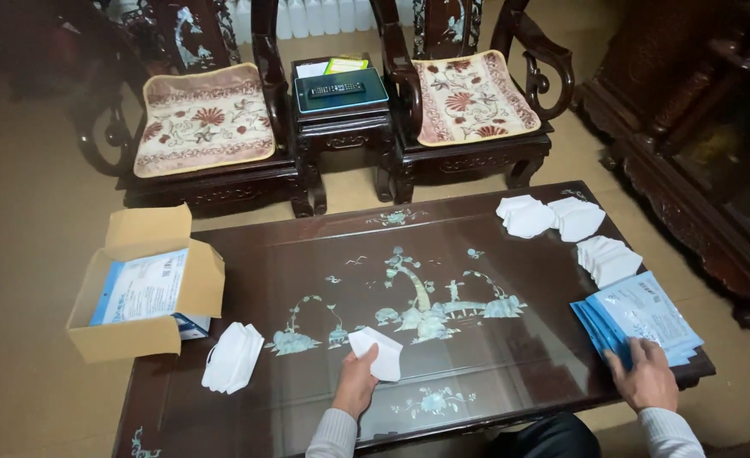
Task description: Manually packaging individual face masks into blue plastic sleeves on a table.
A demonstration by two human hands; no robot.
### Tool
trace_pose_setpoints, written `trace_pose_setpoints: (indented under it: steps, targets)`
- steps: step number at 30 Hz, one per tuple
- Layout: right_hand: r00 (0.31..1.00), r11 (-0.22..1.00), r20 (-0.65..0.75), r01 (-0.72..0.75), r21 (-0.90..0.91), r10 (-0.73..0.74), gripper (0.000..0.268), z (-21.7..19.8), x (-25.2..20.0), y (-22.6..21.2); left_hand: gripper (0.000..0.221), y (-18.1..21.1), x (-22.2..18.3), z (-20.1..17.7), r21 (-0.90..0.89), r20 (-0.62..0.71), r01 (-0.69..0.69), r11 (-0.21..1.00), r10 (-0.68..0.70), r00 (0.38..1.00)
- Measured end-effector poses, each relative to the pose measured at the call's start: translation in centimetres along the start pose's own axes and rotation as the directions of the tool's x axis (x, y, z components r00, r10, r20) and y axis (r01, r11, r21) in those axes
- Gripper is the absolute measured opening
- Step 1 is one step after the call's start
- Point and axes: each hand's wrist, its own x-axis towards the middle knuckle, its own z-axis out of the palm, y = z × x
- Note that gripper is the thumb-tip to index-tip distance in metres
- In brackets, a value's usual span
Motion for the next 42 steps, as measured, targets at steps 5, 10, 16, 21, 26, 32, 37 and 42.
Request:
trace_pose_setpoints:
  steps: [5, 10, 16, 21, 26, 32, 37, 42]
  targets:
    - [0.998, 0.999, 0.048, -0.027, -0.027, 0.028, 0.058, 0.2, 0.1, -0.5, 0.044, 0.4, -0.6, 0.1, 0.009, 0.000, 0.007, 1.000, -0.007, 1.000]
    - [0.999, 0.998, -0.021, -0.027, -0.052, 0.026, 0.051, 0.7, -0.4, -0.4, 0.037, 0.2, -0.5, -0.2, -0.018, 0.037, -0.010, 1.000, 0.010, 0.999]
    - [1.000, 0.953, -0.005, -0.009, -0.303, 0.008, 0.045, 2.7, 0.5, 1.8, 0.037, -0.2, 0.3, -0.5, -0.029, 0.027, 0.002, 1.000, -0.001, 1.000]
    - [0.995, 0.974, -0.094, -0.036, -0.223, 0.016, 0.031, 2.6, 0.5, 1.9, 0.037, -0.5, 0.9, -0.7, -0.028, 0.049, -0.014, 1.000, 0.015, 0.999]
    - [0.990, 0.986, 0.018, -0.138, -0.093, 0.141, 0.029, 1.9, 0.5, 1.8, 0.039, -0.1, -0.1, -0.4, -0.020, 0.031, -0.011, 1.000, 0.012, 0.999]
    - [0.985, 0.995, -0.160, -0.076, -0.065, 0.065, 0.051, -0.2, 0.5, 0.2, 0.041, 0.2, -0.6, -0.1, 0.008, 0.018, -0.002, 1.000, 0.002, 1.000]
    - [0.993, 0.990, -0.115, 0.021, -0.141, -0.037, 0.069, 0.9, 1.5, 1.0, 0.038, -0.1, -0.3, -0.4, 0.006, 0.028, -0.002, 1.000, 0.002, 1.000]
    - [0.987, 0.997, 0.145, -0.075, -0.011, 0.075, 0.056, 1.3, 2.6, 1.3, 0.041, -0.2, -0.2, -0.4, -0.008, 0.025, -0.005, 1.000, 0.006, 1.000]
